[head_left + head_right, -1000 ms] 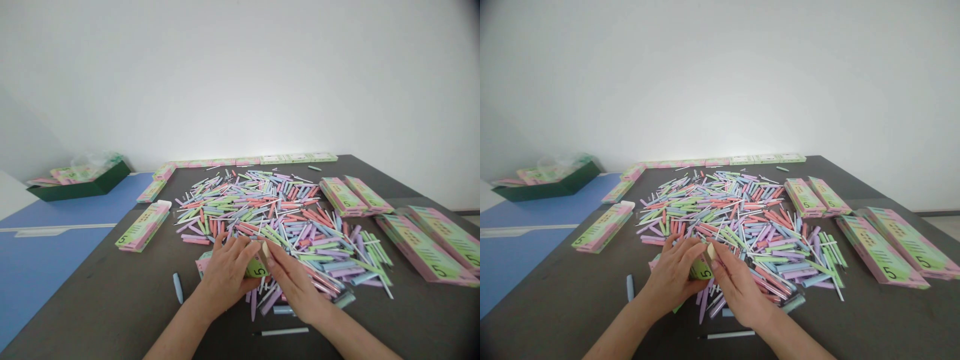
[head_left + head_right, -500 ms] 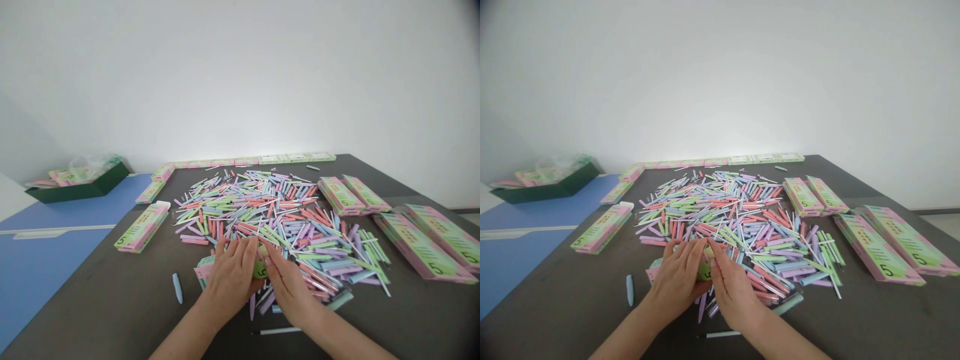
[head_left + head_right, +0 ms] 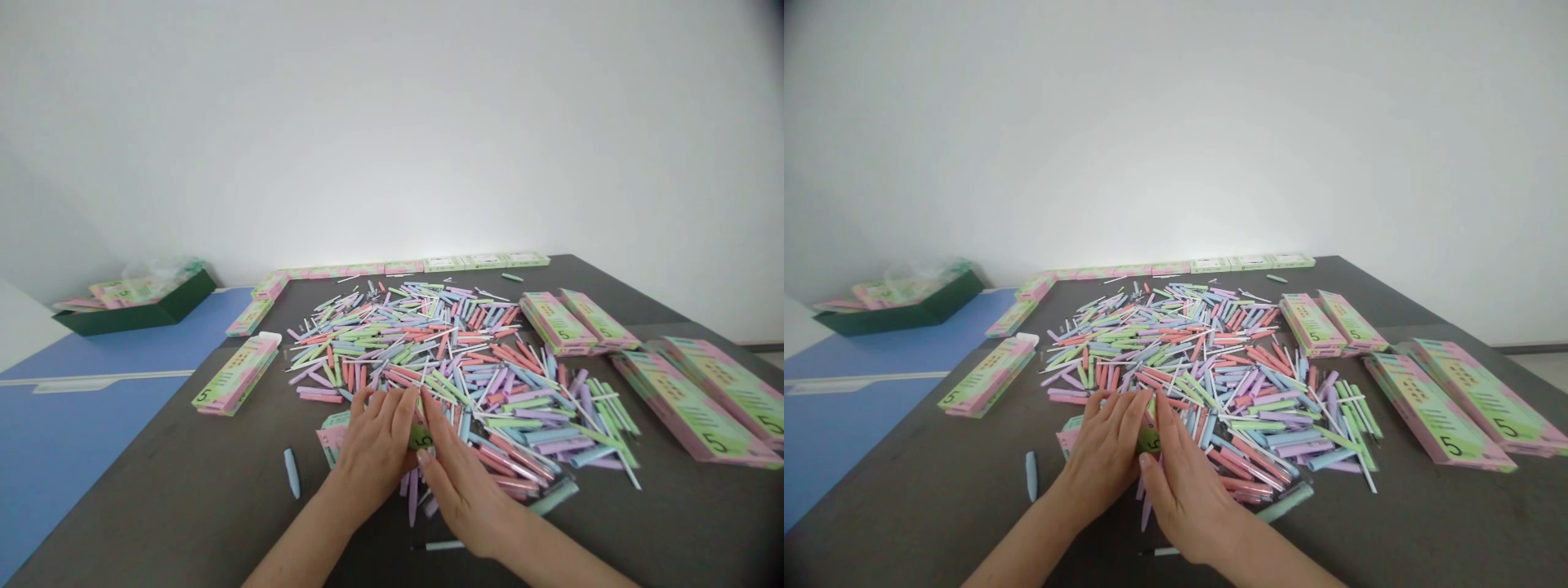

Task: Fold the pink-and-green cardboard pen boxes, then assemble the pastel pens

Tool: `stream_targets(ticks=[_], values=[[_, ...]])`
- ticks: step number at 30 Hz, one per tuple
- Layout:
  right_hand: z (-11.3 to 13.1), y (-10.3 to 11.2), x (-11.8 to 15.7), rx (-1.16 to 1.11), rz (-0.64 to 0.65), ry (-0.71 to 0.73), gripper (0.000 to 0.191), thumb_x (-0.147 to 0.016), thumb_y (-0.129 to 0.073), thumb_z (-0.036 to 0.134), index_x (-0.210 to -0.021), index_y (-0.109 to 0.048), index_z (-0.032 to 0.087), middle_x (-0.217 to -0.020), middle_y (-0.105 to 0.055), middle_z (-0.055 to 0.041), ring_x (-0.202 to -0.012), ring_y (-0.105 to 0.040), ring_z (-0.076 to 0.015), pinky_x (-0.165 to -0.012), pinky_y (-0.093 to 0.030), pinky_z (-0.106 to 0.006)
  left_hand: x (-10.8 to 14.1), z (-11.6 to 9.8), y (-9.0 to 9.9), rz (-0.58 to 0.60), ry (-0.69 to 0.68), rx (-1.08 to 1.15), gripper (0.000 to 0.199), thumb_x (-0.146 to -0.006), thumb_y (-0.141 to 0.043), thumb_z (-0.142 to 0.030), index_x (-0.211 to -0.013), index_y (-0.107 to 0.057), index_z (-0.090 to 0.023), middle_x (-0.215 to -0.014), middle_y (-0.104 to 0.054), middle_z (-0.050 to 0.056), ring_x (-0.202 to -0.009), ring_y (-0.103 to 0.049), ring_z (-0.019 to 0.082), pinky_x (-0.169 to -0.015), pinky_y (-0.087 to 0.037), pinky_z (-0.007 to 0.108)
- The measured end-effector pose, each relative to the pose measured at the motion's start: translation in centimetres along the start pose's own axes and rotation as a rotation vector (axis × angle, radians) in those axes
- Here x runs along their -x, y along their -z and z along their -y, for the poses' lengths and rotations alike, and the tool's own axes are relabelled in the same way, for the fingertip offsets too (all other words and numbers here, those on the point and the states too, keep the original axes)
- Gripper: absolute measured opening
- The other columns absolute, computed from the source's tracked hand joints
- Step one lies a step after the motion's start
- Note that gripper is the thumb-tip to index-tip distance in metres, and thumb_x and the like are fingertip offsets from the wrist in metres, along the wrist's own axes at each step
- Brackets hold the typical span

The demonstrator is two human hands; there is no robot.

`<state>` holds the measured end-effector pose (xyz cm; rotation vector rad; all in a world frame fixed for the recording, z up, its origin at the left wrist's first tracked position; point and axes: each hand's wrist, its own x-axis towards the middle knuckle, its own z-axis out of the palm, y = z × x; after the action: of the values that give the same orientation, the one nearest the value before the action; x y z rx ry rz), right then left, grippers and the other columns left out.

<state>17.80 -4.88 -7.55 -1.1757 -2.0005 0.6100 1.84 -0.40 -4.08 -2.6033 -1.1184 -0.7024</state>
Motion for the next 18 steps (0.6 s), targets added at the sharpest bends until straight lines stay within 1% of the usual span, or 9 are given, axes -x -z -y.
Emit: stream_targets(ticks=[3, 5, 7, 9, 10, 12, 14, 16, 18], values=[[0.1, 0.5, 0.0, -0.031, -0.070, -0.011, 0.068, -0.100, -0.031, 0.023, -0.154, 0.009, 0.023, -0.161, -0.015, -0.0117, -0.147, -0.019, -0.0223, -0.117, -0.027, -0.046, -0.1, 0.1, 0.1, 0.004, -0.004, 0.018, 0.046, -0.088, -0.054, -0.029, -0.129, -0.044, -0.011, -0.113, -0.066, 0.014, -0.100, -0.058, 0.028, -0.095, -0.035, 0.048], [0.2, 0.4, -0.1, 0.009, -0.055, 0.019, 0.070, -0.099, -0.033, 0.023, -0.154, 0.011, 0.021, -0.161, -0.015, -0.0138, -0.148, -0.017, -0.0240, -0.117, -0.027, -0.048, 0.1, 0.2, -0.1, -0.003, -0.019, -0.001, 0.044, -0.089, -0.053, -0.024, -0.130, -0.044, -0.010, -0.115, -0.065, 0.014, -0.102, -0.058, 0.027, -0.098, -0.033, 0.049], [0.2, 0.1, -0.2, 0.056, -0.011, 0.046, 0.073, -0.098, -0.035, 0.023, -0.154, 0.011, 0.019, -0.161, -0.014, -0.0162, -0.148, -0.016, -0.0257, -0.116, -0.029, -0.049, 0.3, 0.2, -0.4, -0.020, -0.032, -0.026, 0.042, -0.090, -0.050, -0.017, -0.131, -0.043, -0.009, -0.117, -0.065, 0.014, -0.104, -0.058, 0.026, -0.102, -0.031, 0.050], [0.1, 0.0, -0.6, 0.065, -0.015, 0.049, 0.071, -0.098, -0.037, 0.023, -0.155, 0.005, 0.018, -0.158, -0.022, -0.0176, -0.146, -0.022, -0.0260, -0.114, -0.033, -0.048, 0.4, 0.2, -0.6, -0.033, -0.035, -0.042, 0.041, -0.091, -0.047, -0.014, -0.132, -0.043, -0.008, -0.119, -0.065, 0.014, -0.107, -0.058, 0.025, -0.104, -0.030, 0.050], [0.0, 0.1, -0.8, 0.058, -0.042, 0.042, 0.068, -0.098, -0.038, 0.023, -0.155, -0.002, 0.018, -0.155, -0.031, -0.0174, -0.144, -0.030, -0.0258, -0.112, -0.036, -0.048, 0.4, 0.1, -0.7, -0.034, -0.034, -0.045, 0.042, -0.091, -0.047, -0.015, -0.132, -0.043, -0.008, -0.120, -0.065, 0.014, -0.109, -0.058, 0.025, -0.106, -0.029, 0.050], [-0.2, 0.5, -1.4, 0.045, -0.125, 0.028, 0.056, -0.096, -0.042, 0.025, -0.150, -0.025, 0.018, -0.141, -0.050, -0.0162, -0.132, -0.047, -0.0262, -0.106, -0.044, -0.046, 0.5, 0.1, -0.6, -0.036, -0.044, -0.045, 0.043, -0.092, -0.048, -0.017, -0.133, -0.043, -0.009, -0.122, -0.064, 0.013, -0.113, -0.057, 0.024, -0.111, -0.025, 0.051], [-0.3, 1.2, -2.2, 0.047, -0.210, 0.018, 0.041, -0.093, -0.048, 0.027, -0.133, -0.048, 0.018, -0.120, -0.063, -0.0145, -0.112, -0.060, -0.0260, -0.095, -0.050, -0.044, 0.4, 0.1, -0.5, -0.039, -0.070, -0.048, 0.044, -0.092, -0.048, -0.017, -0.135, -0.041, -0.009, -0.124, -0.063, 0.014, -0.118, -0.055, 0.024, -0.114, -0.021, 0.053], [-0.2, 1.9, -2.9, 0.044, -0.243, 0.002, 0.032, -0.089, -0.053, 0.027, -0.119, -0.058, 0.017, -0.099, -0.067, -0.0108, -0.088, -0.064, -0.0224, -0.080, -0.054, -0.038, 0.5, 0.2, -0.3, -0.045, -0.096, -0.052, 0.046, -0.091, -0.048, -0.015, -0.136, -0.040, -0.009, -0.127, -0.062, 0.015, -0.123, -0.054, 0.023, -0.116, -0.019, 0.054], [0.2, 2.5, -3.6, 0.011, -0.224, -0.035, 0.032, -0.086, -0.055, 0.026, -0.116, -0.061, 0.017, -0.083, -0.067, -0.0058, -0.068, -0.060, -0.0175, -0.066, -0.053, -0.032, 0.5, 0.4, -0.1, -0.051, -0.099, -0.052, 0.047, -0.091, -0.047, -0.015, -0.137, -0.039, -0.010, -0.128, -0.062, 0.015, -0.124, -0.053, 0.023, -0.117, -0.017, 0.056]])
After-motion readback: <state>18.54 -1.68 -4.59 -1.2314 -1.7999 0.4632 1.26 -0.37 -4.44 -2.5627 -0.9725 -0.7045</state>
